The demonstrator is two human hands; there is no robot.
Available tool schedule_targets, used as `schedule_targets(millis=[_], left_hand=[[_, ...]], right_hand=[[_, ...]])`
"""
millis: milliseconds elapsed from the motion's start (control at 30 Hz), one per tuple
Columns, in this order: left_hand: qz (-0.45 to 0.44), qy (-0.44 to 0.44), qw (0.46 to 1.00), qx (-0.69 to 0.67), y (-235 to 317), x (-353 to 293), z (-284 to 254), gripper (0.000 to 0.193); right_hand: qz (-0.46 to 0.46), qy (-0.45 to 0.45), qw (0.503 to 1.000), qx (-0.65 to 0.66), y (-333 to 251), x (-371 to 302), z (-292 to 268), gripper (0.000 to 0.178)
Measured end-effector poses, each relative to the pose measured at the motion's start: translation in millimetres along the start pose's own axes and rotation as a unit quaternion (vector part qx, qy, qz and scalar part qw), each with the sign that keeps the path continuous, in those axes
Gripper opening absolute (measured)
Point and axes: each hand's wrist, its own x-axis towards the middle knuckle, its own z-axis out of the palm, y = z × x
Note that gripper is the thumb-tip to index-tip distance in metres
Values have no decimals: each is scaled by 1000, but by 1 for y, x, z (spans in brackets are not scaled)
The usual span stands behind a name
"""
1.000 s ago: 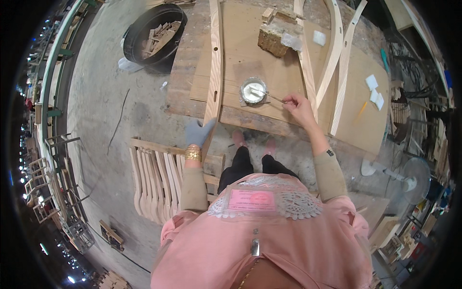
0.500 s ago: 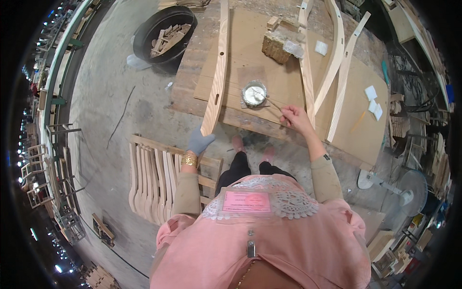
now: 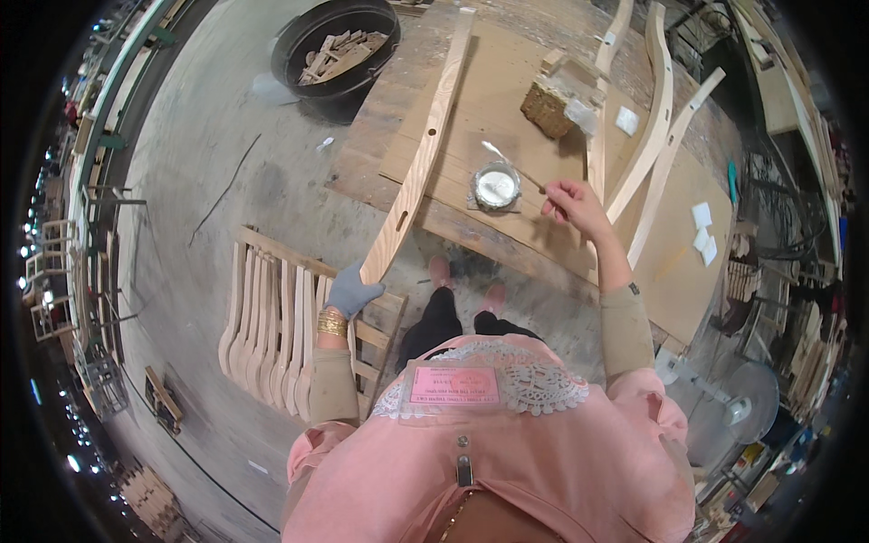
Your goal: The person applies a white substance to the edges of curved wooden pieces using a small brush. They then move to a stack of similar pieces and mark them with a yellow pencil.
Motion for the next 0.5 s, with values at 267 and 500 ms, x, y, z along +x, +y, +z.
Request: schedule_targets(millis=[267, 500], left_hand=[[20, -10, 1000, -6, -16, 11, -11, 59], [-5, -30, 1000, 4, -16, 14, -25, 58]], right_hand=[[-15, -46, 996, -70, -43, 94, 28, 23], [5, -56, 992, -114, -46, 129, 41, 22]])
